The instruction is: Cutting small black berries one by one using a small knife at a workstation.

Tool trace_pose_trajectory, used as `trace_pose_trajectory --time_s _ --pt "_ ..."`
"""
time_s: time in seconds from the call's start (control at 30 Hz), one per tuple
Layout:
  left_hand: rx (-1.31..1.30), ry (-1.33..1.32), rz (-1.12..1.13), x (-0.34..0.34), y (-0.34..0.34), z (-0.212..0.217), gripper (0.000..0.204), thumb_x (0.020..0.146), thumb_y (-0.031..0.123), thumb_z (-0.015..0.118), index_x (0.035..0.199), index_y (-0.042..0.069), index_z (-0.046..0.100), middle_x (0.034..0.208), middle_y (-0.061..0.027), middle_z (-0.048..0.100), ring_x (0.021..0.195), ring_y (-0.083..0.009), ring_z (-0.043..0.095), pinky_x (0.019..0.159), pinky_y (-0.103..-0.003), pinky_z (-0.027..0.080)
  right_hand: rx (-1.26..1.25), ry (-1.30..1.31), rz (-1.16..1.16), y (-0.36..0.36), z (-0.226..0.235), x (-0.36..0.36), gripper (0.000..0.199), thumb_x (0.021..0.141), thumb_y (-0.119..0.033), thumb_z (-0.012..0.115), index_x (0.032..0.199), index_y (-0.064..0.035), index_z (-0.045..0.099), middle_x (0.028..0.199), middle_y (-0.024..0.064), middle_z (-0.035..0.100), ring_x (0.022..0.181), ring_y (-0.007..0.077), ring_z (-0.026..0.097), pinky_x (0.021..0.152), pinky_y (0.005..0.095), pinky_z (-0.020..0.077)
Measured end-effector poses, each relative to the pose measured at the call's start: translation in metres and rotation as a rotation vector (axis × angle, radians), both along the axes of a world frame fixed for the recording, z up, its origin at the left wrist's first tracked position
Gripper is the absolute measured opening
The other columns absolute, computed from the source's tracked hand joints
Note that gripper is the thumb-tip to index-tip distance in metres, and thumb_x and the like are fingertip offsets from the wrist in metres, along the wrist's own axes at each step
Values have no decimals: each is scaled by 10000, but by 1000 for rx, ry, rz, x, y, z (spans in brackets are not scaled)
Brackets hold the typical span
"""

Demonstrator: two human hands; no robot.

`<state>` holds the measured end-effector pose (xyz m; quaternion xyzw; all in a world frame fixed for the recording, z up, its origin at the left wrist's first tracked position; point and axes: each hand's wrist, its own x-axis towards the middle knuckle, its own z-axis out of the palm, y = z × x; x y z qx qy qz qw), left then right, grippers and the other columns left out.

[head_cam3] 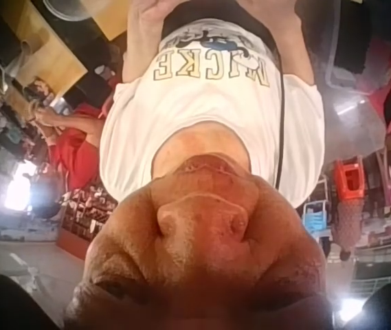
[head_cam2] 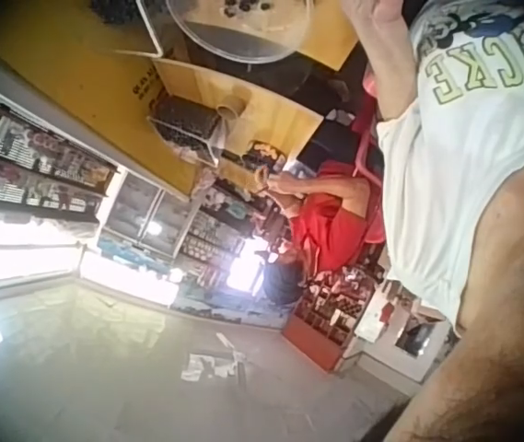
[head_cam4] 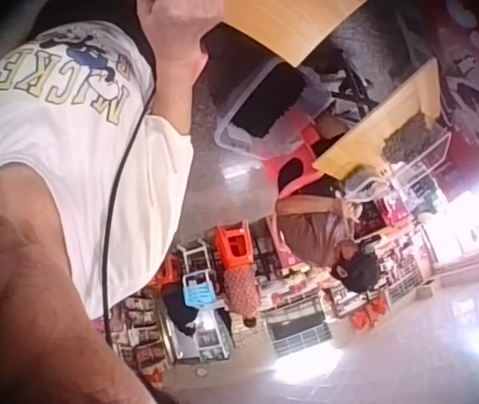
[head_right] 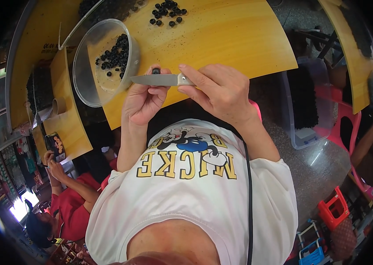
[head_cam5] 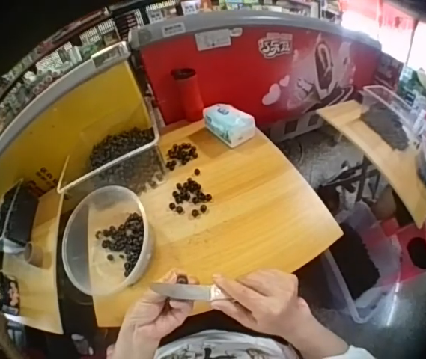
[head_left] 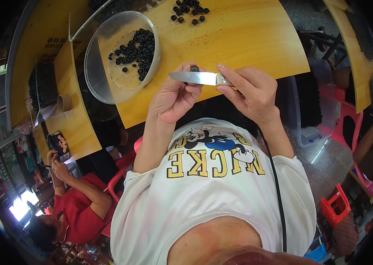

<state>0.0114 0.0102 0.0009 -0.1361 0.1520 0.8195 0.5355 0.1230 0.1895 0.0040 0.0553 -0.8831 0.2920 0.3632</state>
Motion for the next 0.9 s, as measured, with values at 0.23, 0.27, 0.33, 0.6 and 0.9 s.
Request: trace_pose_trajectory --time_s 0.23,0.27,0.33,0.6,0.9 --pt "88 145 -27 -4 -8 -3 156 912 60 597 1037 -18 546 999 -136 541 774 -121 513 643 -206 492 20 -214 -237 22 -16 3 278 790 -87 724 1061 -32 689 699 100 610 561 207 568 507 301 439" --pt "71 130 -6 -3 -9 -1 154 918 58 587 1044 -20 545 995 -135 535 768 -121 504 634 -208 481 -47 -111 -237 31 -21 4 244 826 -65 696 1066 -24 685 712 96 606 563 189 558 516 280 431" --pt "54 114 20 -3 -7 2 152 924 55 577 1051 -22 543 991 -135 529 763 -122 494 624 -210 470 -139 -92 -231 33 -20 8 240 835 -72 691 1068 -18 682 719 91 604 575 173 554 524 268 425" --pt "-19 14 77 -24 -35 23 193 956 99 522 1085 -44 538 1042 -152 539 861 -202 578 748 -260 560 -286 -154 -202 19 -29 -1 216 881 -75 647 1076 14 670 734 76 593 628 132 532 568 246 412" --pt "-595 934 21 -165 -102 34 246 892 167 638 1047 -24 637 888 -30 632 728 -116 573 606 -211 456 -332 -240 -193 11 -28 1 213 915 -106 615 1080 18 667 721 64 577 634 122 516 570 250 399"
